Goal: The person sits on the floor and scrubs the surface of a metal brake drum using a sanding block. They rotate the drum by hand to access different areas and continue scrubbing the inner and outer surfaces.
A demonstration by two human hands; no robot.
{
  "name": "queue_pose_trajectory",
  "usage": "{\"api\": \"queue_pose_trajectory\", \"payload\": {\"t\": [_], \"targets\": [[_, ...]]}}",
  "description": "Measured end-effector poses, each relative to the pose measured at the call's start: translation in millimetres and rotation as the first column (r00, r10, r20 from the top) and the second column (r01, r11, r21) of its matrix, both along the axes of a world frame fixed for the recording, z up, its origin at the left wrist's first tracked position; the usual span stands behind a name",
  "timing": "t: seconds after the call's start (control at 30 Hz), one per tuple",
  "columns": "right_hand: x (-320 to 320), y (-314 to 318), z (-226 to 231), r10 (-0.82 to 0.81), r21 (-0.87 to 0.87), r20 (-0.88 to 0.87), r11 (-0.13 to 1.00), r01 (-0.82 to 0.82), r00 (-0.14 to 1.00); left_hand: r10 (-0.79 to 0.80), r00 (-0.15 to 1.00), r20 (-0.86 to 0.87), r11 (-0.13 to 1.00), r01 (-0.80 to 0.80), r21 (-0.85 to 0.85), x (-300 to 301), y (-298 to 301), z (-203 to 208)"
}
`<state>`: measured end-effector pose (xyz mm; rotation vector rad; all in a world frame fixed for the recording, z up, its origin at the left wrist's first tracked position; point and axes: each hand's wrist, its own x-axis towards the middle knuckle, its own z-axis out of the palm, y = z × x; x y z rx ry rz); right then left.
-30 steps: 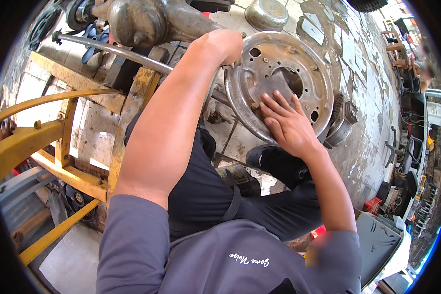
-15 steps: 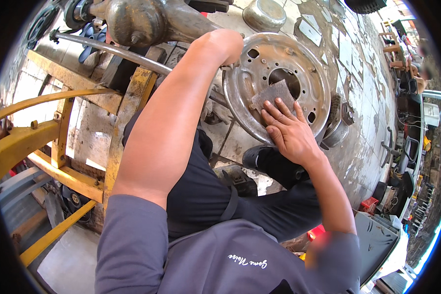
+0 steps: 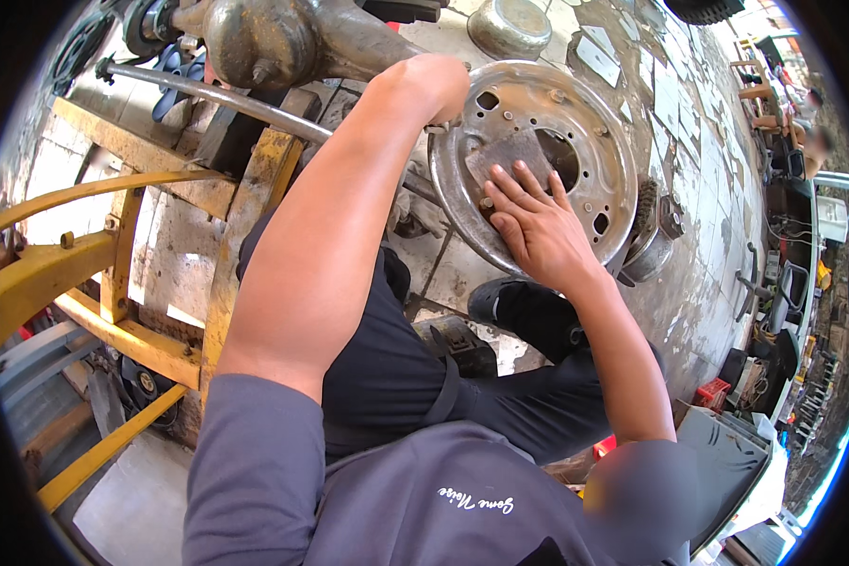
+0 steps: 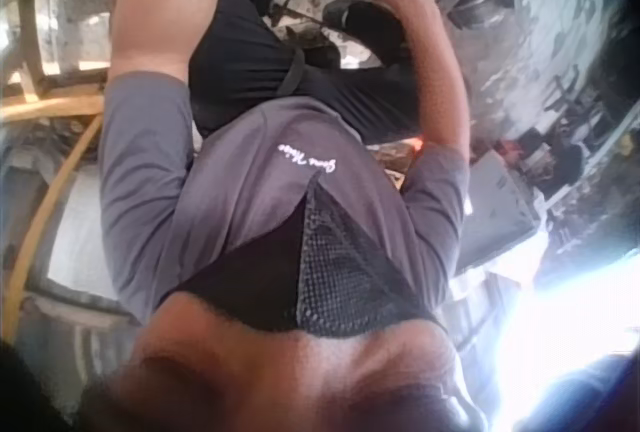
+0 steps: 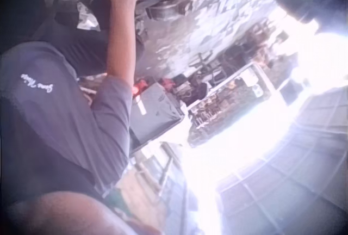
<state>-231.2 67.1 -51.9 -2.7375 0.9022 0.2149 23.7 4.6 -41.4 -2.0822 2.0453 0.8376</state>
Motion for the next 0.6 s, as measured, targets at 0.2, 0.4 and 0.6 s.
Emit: {"api": "queue_pose_trajectory", "payload": {"t": [0.2, 0.4, 0.6], "targets": [[-27.8, 7.1, 6.2, 0.032, -0.009, -0.030, 0.999, -0.032, 0.999, 0.039, 0.997, -0.059, 0.999, -0.039, 0.010, 3.6, 0.5, -3.9], [-1.7, -4.3, -4.3, 0.037, -0.032, 0.051, 0.999, -0.036, 0.998, -0.019, 1.000, 0.001, 1.000, 0.019, 0.002, 1.0, 0.6, 3.2], [-24.5, 3.8, 10.7, 0.036, -0.008, -0.039, 0.999, -0.037, 0.999, 0.060, 0.998, -0.038, 0.998, -0.060, -0.004, 1.5, -0.3, -3.4]]}}
